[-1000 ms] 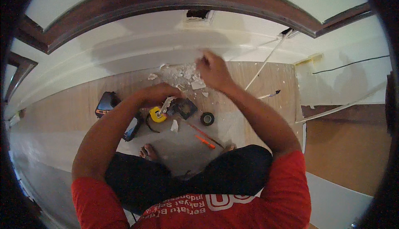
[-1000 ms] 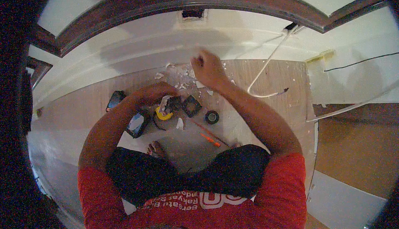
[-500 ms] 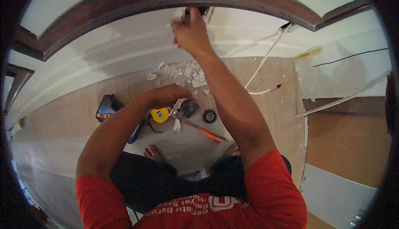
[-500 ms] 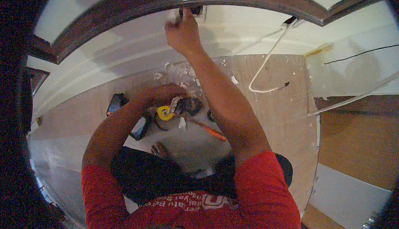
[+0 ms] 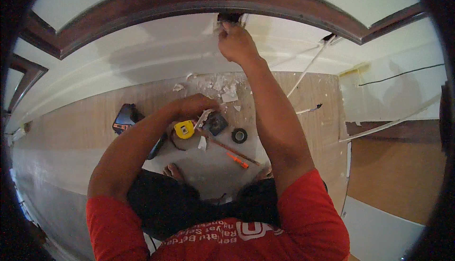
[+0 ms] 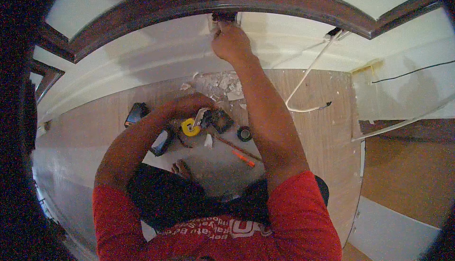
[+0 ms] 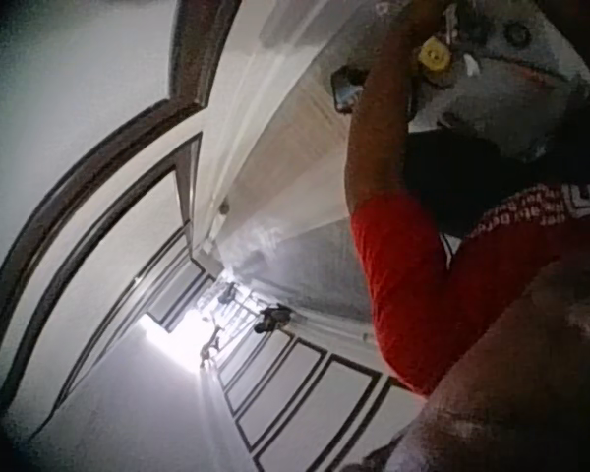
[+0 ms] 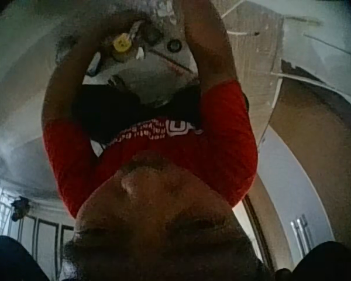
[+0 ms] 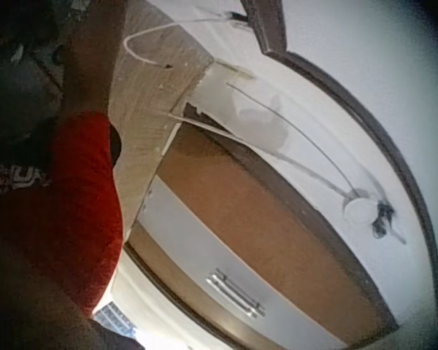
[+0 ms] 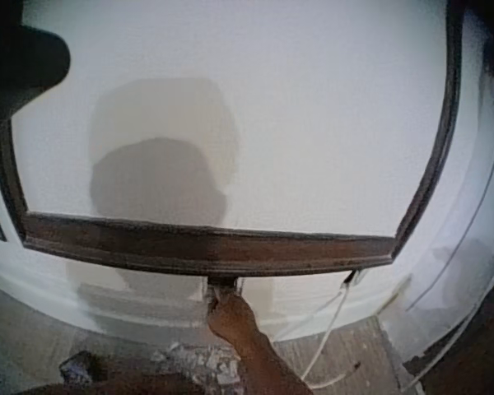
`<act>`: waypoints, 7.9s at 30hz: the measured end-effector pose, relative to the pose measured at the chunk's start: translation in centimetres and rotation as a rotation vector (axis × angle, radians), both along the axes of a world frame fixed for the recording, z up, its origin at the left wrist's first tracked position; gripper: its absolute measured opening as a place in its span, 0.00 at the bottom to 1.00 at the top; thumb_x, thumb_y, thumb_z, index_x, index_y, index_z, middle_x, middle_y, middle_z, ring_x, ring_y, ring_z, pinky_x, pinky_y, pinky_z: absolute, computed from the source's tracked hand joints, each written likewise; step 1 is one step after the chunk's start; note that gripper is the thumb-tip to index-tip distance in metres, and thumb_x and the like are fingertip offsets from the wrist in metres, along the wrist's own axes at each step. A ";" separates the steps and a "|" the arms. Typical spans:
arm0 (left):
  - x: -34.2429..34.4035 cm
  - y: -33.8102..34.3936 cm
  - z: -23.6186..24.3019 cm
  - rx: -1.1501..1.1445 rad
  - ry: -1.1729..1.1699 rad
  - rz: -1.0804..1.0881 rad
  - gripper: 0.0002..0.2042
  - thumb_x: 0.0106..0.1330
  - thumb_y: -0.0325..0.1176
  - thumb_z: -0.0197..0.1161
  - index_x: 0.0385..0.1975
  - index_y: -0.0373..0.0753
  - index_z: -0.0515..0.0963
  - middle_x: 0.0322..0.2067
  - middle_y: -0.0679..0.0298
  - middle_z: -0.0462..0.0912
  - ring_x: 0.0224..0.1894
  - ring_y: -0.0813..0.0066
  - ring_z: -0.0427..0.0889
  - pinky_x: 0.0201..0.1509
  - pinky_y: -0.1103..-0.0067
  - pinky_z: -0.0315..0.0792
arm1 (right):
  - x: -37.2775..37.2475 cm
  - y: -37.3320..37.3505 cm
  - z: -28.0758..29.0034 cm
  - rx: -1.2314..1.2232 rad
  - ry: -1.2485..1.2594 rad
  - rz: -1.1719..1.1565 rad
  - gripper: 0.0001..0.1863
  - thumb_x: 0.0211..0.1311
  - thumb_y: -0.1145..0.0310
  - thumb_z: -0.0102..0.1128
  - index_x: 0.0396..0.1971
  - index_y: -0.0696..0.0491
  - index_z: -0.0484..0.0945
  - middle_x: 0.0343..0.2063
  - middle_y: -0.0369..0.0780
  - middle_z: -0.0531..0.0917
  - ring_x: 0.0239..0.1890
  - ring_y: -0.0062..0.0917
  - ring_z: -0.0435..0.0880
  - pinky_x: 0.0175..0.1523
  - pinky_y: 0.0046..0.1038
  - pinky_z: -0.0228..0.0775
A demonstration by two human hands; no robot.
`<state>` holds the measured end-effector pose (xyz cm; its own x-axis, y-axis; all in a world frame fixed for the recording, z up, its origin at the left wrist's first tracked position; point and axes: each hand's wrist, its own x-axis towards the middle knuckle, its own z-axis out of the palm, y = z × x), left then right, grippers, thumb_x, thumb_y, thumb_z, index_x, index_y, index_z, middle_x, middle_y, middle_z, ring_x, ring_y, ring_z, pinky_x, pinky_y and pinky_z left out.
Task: The person works on an electrical wall socket by disconnecting wires from the old unit, pulling wires through the wall opening, and preparing to install a new socket component.
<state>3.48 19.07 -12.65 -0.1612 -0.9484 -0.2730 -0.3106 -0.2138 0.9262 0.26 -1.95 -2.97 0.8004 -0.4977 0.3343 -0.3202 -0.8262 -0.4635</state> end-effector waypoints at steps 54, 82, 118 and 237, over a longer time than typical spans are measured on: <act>1.6 -9.7 9.0 -0.591 -0.284 1.330 0.12 0.65 0.35 0.70 0.40 0.31 0.84 0.31 0.59 0.87 0.32 0.81 0.80 0.40 0.81 0.74 | -3.4 -3.8 -3.3 0.380 -0.700 0.047 0.07 0.61 0.73 0.66 0.37 0.59 0.81 0.33 0.46 0.86 0.34 0.31 0.88 0.39 0.28 0.78; 2.9 -10.2 9.6 -0.607 -0.373 1.413 0.11 0.61 0.37 0.71 0.31 0.34 0.86 0.23 0.62 0.86 0.24 0.83 0.77 0.32 0.80 0.73 | -3.1 -4.0 -1.1 0.185 -0.667 0.043 0.04 0.58 0.74 0.68 0.33 0.58 0.86 0.26 0.39 0.87 0.26 0.17 0.80 0.36 0.22 0.72; 0.1 -14.6 10.5 -0.411 0.744 1.413 0.19 0.74 0.45 0.56 0.57 0.39 0.69 0.49 0.54 0.77 0.53 0.58 0.78 0.59 0.64 0.76 | -10.8 -3.9 -7.1 0.391 -0.132 0.198 0.13 0.62 0.61 0.61 0.31 0.57 0.82 0.28 0.50 0.84 0.32 0.44 0.85 0.39 0.41 0.76; -1.5 -15.1 8.8 -0.427 0.902 1.613 0.35 0.59 0.48 0.73 0.59 0.38 0.63 0.47 0.52 0.70 0.46 0.53 0.79 0.46 0.62 0.83 | -27.5 13.3 -24.9 0.323 0.633 0.528 0.10 0.59 0.72 0.52 0.38 0.57 0.77 0.35 0.49 0.81 0.41 0.44 0.81 0.47 0.43 0.73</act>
<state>1.95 3.94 -3.80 0.8849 -0.2907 -0.3639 0.4644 0.4903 0.7375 -27.21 11.36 -27.88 0.9397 -0.0043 -0.3420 -0.2094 -0.7978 -0.5654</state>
